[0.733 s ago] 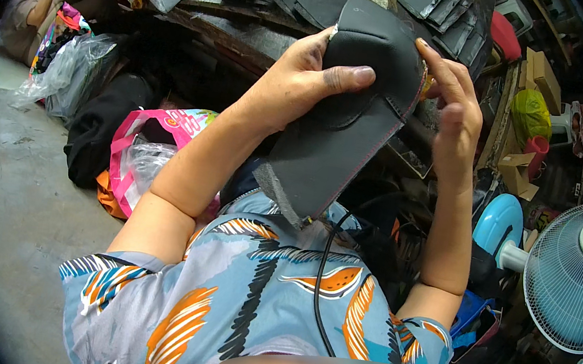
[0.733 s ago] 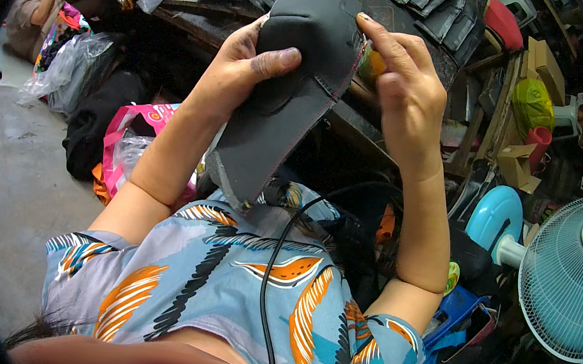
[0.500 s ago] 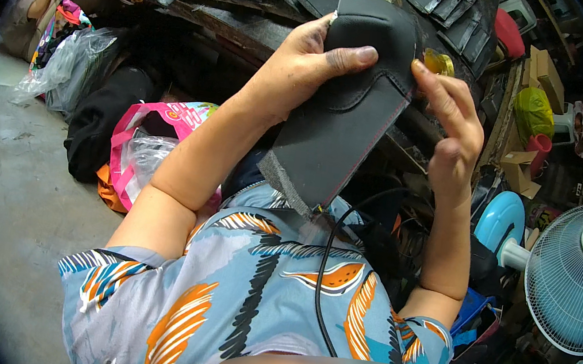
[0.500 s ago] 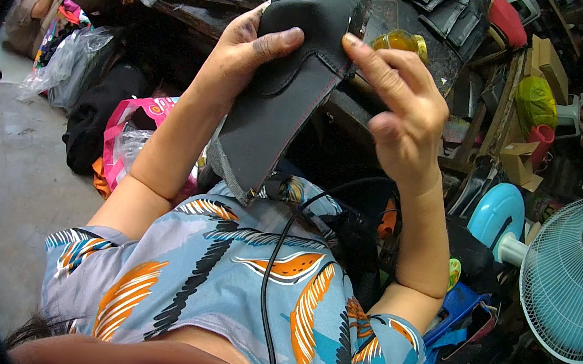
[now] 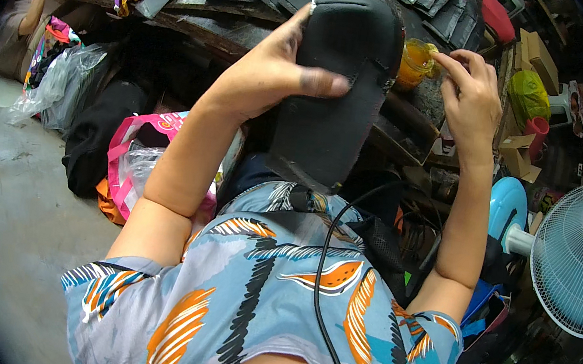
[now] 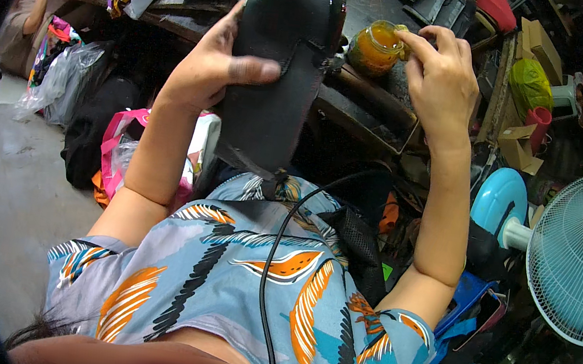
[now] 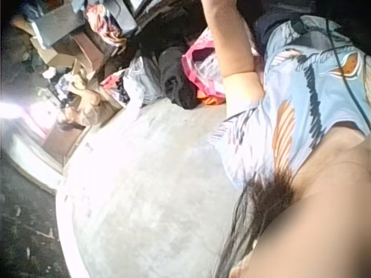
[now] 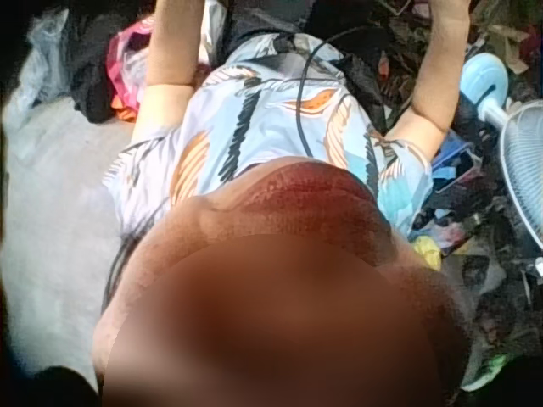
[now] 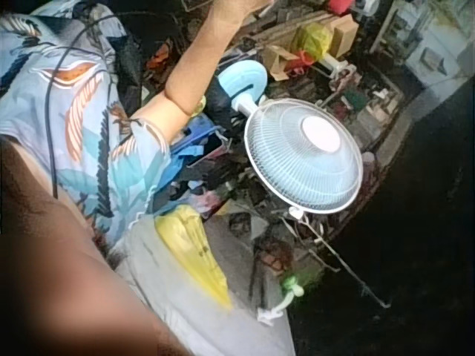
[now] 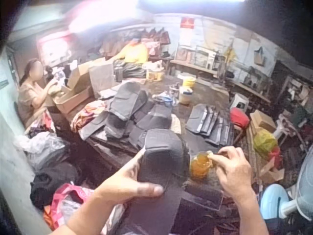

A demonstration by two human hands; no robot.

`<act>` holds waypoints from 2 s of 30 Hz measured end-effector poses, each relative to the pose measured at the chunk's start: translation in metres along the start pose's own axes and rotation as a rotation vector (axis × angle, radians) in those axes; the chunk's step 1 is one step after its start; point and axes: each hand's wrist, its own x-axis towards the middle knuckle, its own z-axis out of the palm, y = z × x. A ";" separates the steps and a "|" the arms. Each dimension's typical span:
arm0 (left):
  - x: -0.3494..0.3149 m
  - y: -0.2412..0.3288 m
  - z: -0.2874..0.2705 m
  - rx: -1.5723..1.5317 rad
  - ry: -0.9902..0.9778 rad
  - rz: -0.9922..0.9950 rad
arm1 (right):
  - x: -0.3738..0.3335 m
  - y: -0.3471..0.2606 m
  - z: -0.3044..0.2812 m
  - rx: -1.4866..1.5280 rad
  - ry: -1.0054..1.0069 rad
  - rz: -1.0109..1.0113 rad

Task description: The person applies a yellowish adhesive from a small jar to the edges of black leather pieces using a small brush. The person repeatedly dips the brush into the jar and coats the edges of multiple leather pieces, then places them on the table.

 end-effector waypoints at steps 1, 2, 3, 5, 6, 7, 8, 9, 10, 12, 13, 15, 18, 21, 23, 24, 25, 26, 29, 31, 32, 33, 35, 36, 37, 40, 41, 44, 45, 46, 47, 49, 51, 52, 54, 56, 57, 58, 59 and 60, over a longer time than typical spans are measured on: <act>-0.001 0.001 -0.002 0.063 -0.057 0.031 | 0.003 0.007 0.006 -0.045 -0.006 -0.017; -0.002 0.002 -0.004 0.082 -0.109 -0.047 | 0.005 0.012 0.012 -0.094 -0.026 -0.005; -0.001 0.002 -0.004 0.160 -0.101 -0.018 | 0.007 0.015 0.018 -0.123 -0.025 -0.047; 0.000 0.002 -0.003 0.332 -0.043 -0.035 | 0.009 0.014 0.029 -0.189 -0.062 -0.057; -0.001 0.002 -0.001 0.268 -0.086 -0.021 | 0.009 0.013 0.032 -0.169 -0.129 -0.042; 0.002 0.004 -0.001 0.252 -0.084 -0.018 | 0.010 0.013 0.032 -0.154 -0.112 -0.039; 0.004 0.005 -0.001 0.237 -0.081 -0.016 | 0.009 0.011 0.032 -0.137 -0.114 -0.025; 0.005 0.007 -0.001 0.231 -0.078 0.003 | 0.009 0.010 0.030 -0.119 -0.116 -0.010; 0.006 0.008 0.001 0.210 -0.046 0.044 | 0.009 0.010 0.026 -0.102 -0.044 -0.007; 0.010 0.011 0.000 0.226 -0.026 0.039 | 0.006 0.010 0.017 -0.068 0.025 0.019; 0.011 0.013 0.000 0.240 -0.017 0.046 | 0.002 0.010 0.013 -0.053 0.083 0.009; 0.014 0.014 0.000 0.113 0.039 -0.036 | -0.003 0.006 0.006 -0.030 -0.031 0.069; 0.015 0.012 0.006 -0.050 0.089 -0.035 | -0.007 -0.005 -0.003 -0.015 -0.141 0.107; 0.018 0.009 0.015 -0.053 0.101 0.013 | -0.004 -0.016 -0.023 0.531 -0.007 0.152; 0.018 0.008 0.021 -0.005 0.091 0.128 | -0.002 -0.029 -0.033 0.955 0.014 0.216; 0.019 0.008 0.023 0.009 0.080 0.153 | -0.001 -0.035 -0.037 1.089 0.011 0.213; 0.019 0.009 0.024 0.021 0.068 0.178 | 0.000 -0.041 -0.039 1.226 0.006 0.222; 0.018 0.010 0.026 0.022 0.063 0.186 | 0.000 -0.048 -0.037 1.244 -0.026 0.206; 0.017 0.013 0.027 0.017 0.057 0.194 | 0.002 -0.059 -0.027 0.904 0.079 0.041; 0.016 0.016 0.028 0.003 0.058 0.186 | 0.001 -0.056 -0.028 0.555 0.202 -0.040; 0.016 0.016 0.029 0.016 0.053 0.204 | 0.001 -0.054 -0.028 0.393 0.284 -0.089; 0.016 0.017 0.030 0.028 0.047 0.220 | 0.000 -0.052 -0.029 0.381 0.244 -0.075; 0.016 0.017 0.033 0.025 0.026 0.245 | 0.000 -0.049 -0.030 0.377 0.219 -0.054; 0.016 0.016 0.034 0.011 0.012 0.254 | 0.002 -0.049 -0.029 0.406 0.205 -0.071; 0.016 0.016 0.036 -0.003 -0.002 0.263 | 0.003 -0.049 -0.028 0.539 0.189 -0.047; 0.022 0.017 0.035 0.042 0.014 0.262 | 0.002 -0.052 -0.026 0.998 0.069 0.070; 0.024 0.018 0.035 0.055 0.014 0.269 | -0.001 -0.052 -0.028 1.105 0.028 0.102; 0.031 0.017 0.035 0.073 0.039 0.260 | -0.011 -0.057 -0.035 1.322 -0.037 0.132; 0.033 0.016 0.035 0.033 0.062 0.244 | -0.014 -0.059 -0.037 1.250 -0.046 0.113; 0.036 0.015 0.034 0.001 0.102 0.196 | -0.017 -0.061 -0.039 1.178 -0.054 0.075; 0.038 0.013 0.035 -0.031 0.142 0.151 | -0.018 -0.063 -0.041 1.105 -0.061 0.035; 0.045 0.012 0.030 -0.011 0.039 0.249 | -0.021 -0.069 -0.044 0.953 -0.012 -0.032; 0.049 0.009 0.028 -0.071 0.032 0.219 | -0.023 -0.073 -0.045 0.809 0.029 -0.105; 0.050 0.008 0.027 -0.103 0.033 0.186 | -0.023 -0.075 -0.043 0.716 0.100 -0.150; 0.052 0.009 0.025 -0.084 0.046 0.185 | -0.027 -0.074 -0.039 0.556 0.142 -0.234; 0.055 0.014 0.023 -0.070 0.060 0.192 | -0.031 -0.064 -0.033 0.439 0.123 -0.314; 0.055 0.018 0.020 -0.066 0.068 0.197 | -0.034 -0.055 -0.033 0.354 0.032 -0.336; 0.056 0.023 0.017 -0.061 0.076 0.206 | -0.033 -0.043 -0.025 0.444 0.108 -0.270; 0.058 0.029 0.013 -0.115 0.086 0.171 | -0.032 -0.031 -0.013 0.488 0.106 -0.183; 0.061 0.034 0.008 -0.170 0.095 0.133 | -0.026 -0.013 0.001 0.631 0.221 -0.114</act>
